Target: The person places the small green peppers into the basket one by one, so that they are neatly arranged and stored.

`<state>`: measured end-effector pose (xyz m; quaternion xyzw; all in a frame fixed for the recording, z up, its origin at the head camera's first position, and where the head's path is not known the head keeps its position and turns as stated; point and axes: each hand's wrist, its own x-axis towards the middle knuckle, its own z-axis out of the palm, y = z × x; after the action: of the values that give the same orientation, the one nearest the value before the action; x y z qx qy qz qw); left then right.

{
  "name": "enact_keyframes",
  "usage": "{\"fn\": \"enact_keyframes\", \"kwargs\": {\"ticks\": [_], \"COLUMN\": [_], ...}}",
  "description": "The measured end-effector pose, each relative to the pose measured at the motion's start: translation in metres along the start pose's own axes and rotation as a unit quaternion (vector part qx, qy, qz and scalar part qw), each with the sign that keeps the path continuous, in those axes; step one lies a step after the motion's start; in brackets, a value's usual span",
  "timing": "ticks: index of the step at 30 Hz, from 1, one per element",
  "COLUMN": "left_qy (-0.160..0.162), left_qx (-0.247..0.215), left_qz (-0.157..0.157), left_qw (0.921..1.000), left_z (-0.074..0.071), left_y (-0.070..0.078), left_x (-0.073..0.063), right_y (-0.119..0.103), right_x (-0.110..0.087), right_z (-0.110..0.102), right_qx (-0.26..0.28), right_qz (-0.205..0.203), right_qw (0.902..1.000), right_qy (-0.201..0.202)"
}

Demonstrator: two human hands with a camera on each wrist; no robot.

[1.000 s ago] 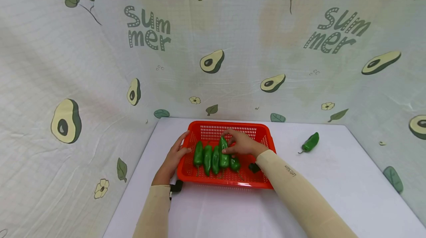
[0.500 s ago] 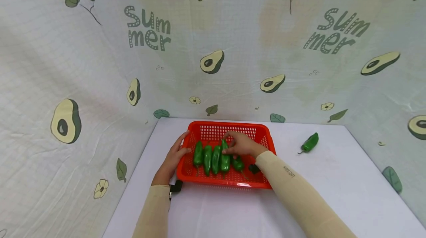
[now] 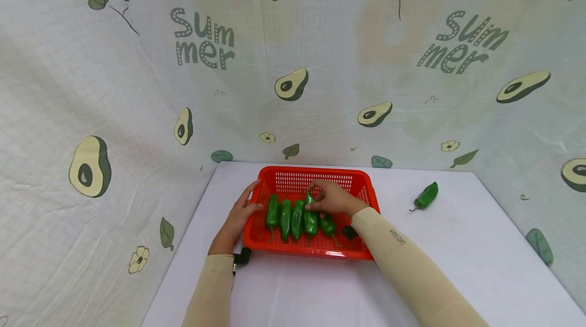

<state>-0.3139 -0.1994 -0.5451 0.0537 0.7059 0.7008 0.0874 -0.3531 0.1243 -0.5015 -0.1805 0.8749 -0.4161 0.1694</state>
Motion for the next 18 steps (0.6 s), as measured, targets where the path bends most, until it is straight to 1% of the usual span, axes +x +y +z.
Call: {"fn": "enact_keyframes", "kwargs": {"ticks": [7, 11, 18], "left_qy": [0.004, 0.007, 0.007], "left_qx": [0.007, 0.006, 0.007], "left_qz": [0.002, -0.002, 0.001], "left_qw": [1.0000, 1.0000, 1.0000], "left_z": [0.0008, 0.0009, 0.0000], "left_y": [0.0000, 0.0004, -0.0002], "left_x": [-0.0001, -0.0009, -0.0004], "right_y": [0.0000, -0.0006, -0.0012], "right_x": [0.0012, 0.0009, 0.0013], "right_z": [0.0005, 0.0004, 0.0004], "right_qx": [-0.005, -0.021, -0.052], "right_qz": [0.003, 0.001, -0.007], "right_qw": [1.0000, 0.9997, 0.9984], "right_qy": [0.005, 0.009, 0.019]}}
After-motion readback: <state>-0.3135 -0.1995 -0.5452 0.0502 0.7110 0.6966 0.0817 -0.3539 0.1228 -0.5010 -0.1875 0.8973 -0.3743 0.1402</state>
